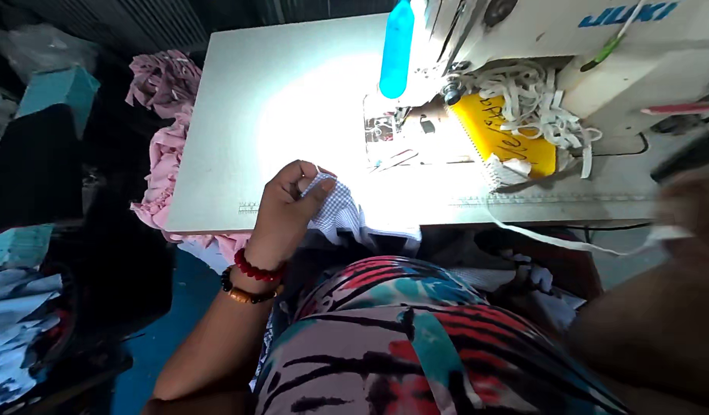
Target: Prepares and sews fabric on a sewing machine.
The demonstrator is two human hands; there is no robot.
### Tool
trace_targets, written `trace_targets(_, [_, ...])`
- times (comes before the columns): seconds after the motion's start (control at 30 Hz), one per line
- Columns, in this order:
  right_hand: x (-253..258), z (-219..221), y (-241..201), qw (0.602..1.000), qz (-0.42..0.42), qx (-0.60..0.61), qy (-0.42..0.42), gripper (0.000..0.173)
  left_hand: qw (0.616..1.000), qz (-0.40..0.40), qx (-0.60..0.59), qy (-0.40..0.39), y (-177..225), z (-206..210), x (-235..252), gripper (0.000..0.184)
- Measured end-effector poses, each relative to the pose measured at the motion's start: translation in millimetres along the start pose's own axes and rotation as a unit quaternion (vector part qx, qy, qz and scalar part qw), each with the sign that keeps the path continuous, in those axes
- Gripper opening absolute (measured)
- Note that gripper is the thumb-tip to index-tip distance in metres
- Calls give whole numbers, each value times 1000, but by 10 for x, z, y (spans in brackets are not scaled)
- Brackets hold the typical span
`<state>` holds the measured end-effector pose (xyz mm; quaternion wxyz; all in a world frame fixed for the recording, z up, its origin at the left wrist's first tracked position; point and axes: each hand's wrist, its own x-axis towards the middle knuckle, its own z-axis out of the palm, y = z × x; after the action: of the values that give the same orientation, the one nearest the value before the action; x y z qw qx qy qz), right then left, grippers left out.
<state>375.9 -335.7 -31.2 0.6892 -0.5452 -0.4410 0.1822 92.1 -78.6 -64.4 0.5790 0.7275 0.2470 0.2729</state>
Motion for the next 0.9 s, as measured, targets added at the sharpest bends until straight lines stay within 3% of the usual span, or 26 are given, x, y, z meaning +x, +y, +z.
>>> trace_targets(0.07, [182,528,-39,990,-45,-13,-135,9,999,-26,-32,21,-4,128,-15,3])
trace_targets(0.13, [237,975,78,976,-19,-46,-212,10,994,-67,-82,36,2,271,-37,4])
trace_targets(0.27, [95,1455,465,977,50,-101,-180,23,975,-132,-179,32,-23,484,-81,12])
trace_targets(0.43, [54,1529,651,978,81,-129,-142,9,966,-161,-200,38,-76,568,-121,19])
trace_targets(0.53, [34,1552,689,979,82,-141,-119,6,971,-131,-202,10,-117,595,-165,25])
trace_targets(0.63, [21,1587,675,977,101,-152,-107,6,979,-103,-176,-7,-177,615,-186,12])
trace_targets(0.7, [48,1564,704,968,100,-179,-148,8,982,-117,-144,24,-226,634,-168,8])
trace_targets(0.83, [412,1318,920,939,18,-270,-211,14,986,-120,-105,43,-270,538,-124,14])
trace_targets(0.9, [611,1203,1164,890,-48,-402,-212,26,990,-109,-87,37,-271,479,-127,16])
